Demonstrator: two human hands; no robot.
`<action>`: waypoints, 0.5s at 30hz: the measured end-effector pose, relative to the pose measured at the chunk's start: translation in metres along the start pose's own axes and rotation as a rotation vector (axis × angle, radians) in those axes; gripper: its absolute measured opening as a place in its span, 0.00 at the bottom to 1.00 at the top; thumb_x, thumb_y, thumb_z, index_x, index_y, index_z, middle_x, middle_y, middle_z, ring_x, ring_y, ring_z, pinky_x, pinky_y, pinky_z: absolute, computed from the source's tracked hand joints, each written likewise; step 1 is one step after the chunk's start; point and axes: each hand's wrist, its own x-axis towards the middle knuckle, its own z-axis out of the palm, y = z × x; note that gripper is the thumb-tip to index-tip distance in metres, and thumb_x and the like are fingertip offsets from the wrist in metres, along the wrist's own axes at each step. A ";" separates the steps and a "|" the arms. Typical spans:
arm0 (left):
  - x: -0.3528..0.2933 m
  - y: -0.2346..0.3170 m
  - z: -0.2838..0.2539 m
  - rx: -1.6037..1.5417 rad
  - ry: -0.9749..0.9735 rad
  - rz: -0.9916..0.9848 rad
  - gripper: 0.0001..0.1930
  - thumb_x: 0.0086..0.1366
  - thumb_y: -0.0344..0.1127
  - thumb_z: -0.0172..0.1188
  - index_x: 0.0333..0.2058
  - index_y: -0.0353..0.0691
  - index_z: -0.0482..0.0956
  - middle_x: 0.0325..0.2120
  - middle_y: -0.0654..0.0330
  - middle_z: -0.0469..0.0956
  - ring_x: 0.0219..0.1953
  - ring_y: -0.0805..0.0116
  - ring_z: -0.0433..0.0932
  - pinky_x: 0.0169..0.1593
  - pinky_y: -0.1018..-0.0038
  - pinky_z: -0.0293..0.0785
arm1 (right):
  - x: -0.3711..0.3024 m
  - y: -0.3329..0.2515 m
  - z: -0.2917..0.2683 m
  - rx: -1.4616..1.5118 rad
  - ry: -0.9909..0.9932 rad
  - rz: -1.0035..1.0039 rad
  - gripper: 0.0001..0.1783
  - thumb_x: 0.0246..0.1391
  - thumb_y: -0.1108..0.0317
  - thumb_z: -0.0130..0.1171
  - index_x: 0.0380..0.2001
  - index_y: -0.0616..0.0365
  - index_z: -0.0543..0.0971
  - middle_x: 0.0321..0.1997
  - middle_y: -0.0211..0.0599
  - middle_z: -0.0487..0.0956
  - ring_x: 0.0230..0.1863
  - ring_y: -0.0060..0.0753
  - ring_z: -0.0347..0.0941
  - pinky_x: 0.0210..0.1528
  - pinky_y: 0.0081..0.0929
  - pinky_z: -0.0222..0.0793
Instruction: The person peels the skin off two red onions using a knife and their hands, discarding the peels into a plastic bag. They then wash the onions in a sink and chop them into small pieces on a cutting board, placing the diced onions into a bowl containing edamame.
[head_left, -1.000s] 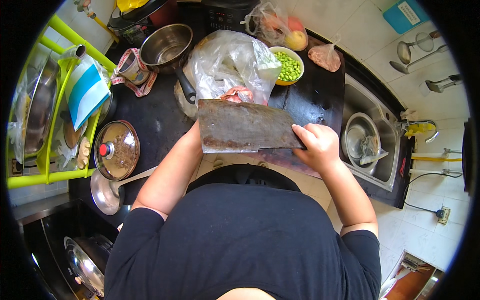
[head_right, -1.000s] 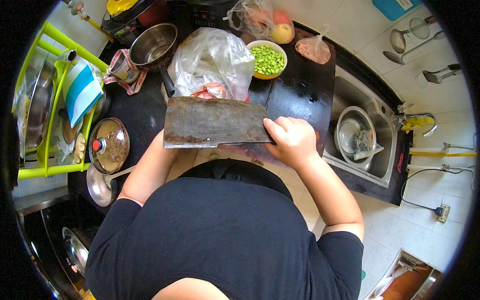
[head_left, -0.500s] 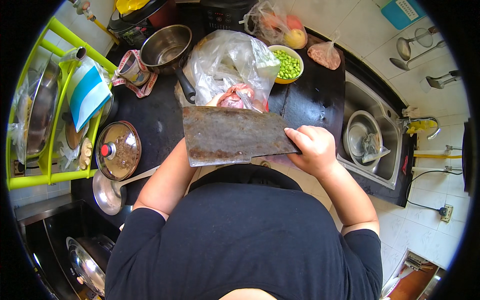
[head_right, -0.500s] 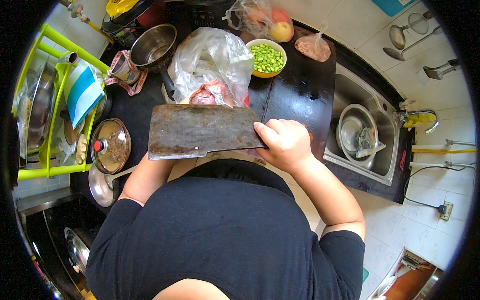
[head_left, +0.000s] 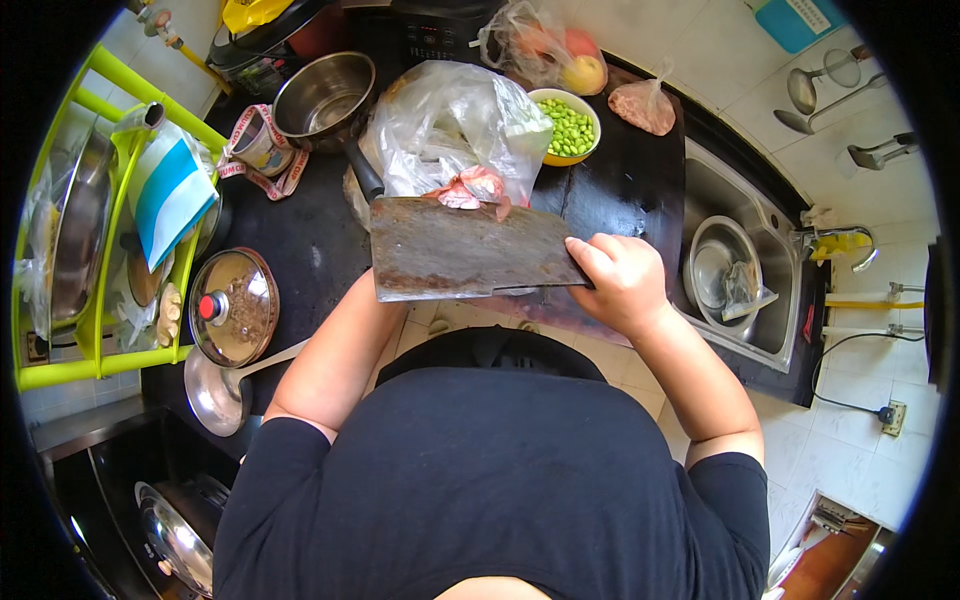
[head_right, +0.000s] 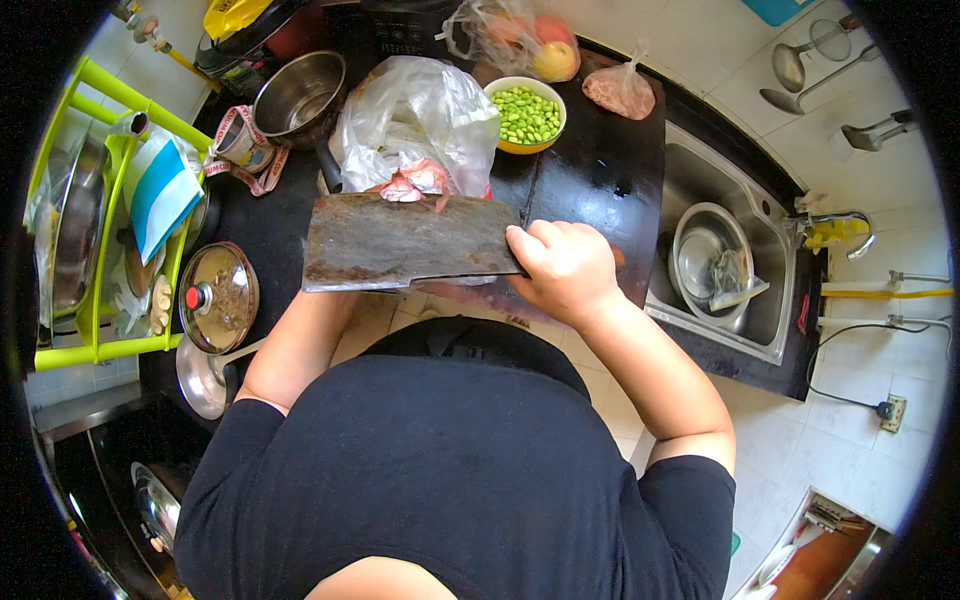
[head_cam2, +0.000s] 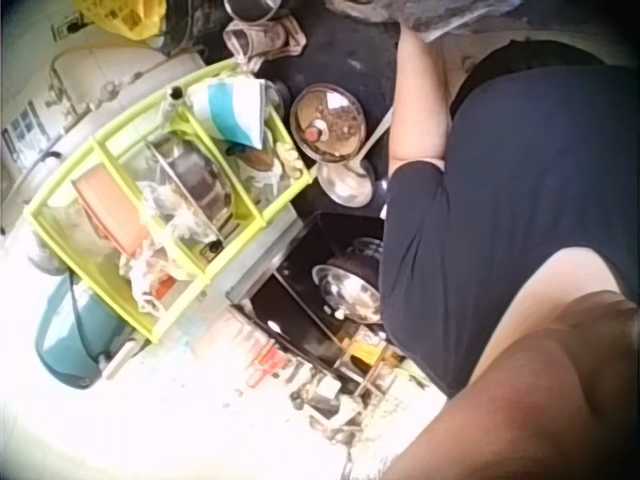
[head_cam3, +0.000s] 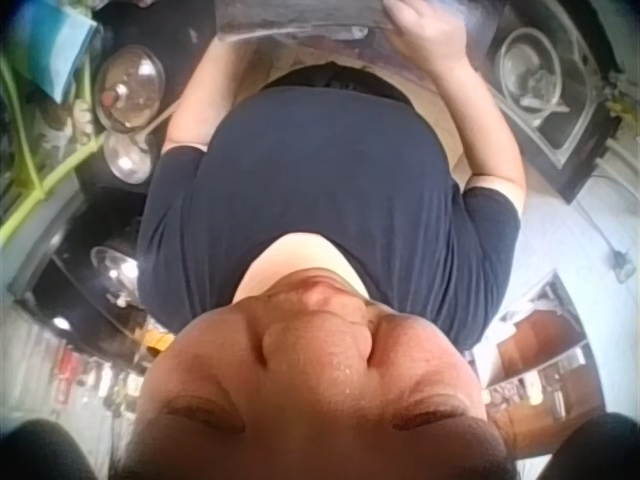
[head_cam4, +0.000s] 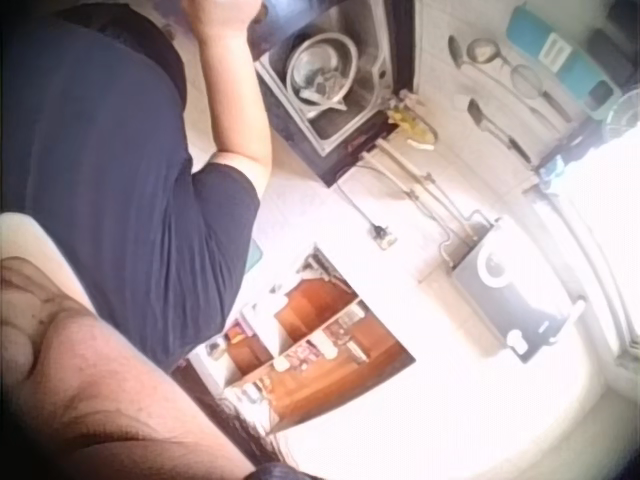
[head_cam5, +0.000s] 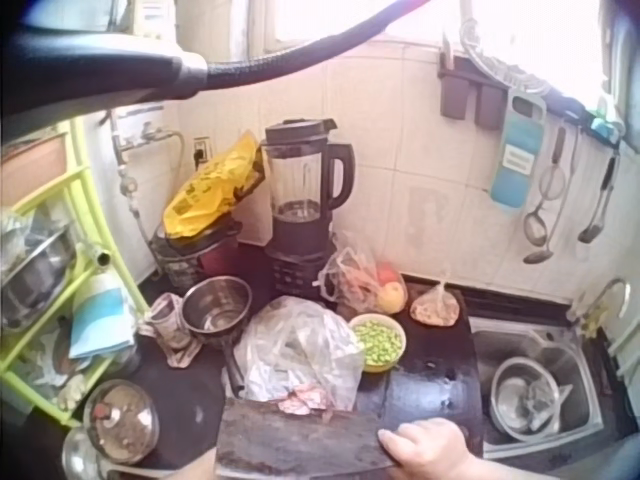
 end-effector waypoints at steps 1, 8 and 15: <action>0.000 0.001 0.002 0.037 0.000 0.050 0.17 0.65 0.39 0.49 0.49 0.37 0.69 0.43 0.58 0.73 0.45 0.69 0.72 0.50 0.73 0.71 | 0.003 0.002 0.002 0.008 -0.001 0.008 0.22 0.27 0.62 0.66 0.33 0.53 0.75 0.22 0.31 0.70 0.24 0.36 0.71 0.26 0.33 0.67; -0.024 0.024 0.044 0.392 0.220 0.043 0.20 0.45 0.25 0.65 0.40 0.39 0.72 0.31 0.64 0.75 0.34 0.75 0.73 0.39 0.78 0.69 | 0.001 0.052 0.028 -0.010 -0.022 0.277 0.10 0.40 0.61 0.62 0.27 0.52 0.77 0.24 0.37 0.76 0.26 0.43 0.75 0.29 0.38 0.71; -0.022 0.023 0.031 0.670 0.262 0.267 0.26 0.39 0.26 0.71 0.41 0.40 0.72 0.37 0.64 0.73 0.44 0.72 0.70 0.50 0.76 0.64 | 0.013 0.034 0.012 0.550 -0.037 0.672 0.10 0.47 0.63 0.61 0.29 0.59 0.78 0.18 0.34 0.74 0.17 0.27 0.71 0.20 0.28 0.64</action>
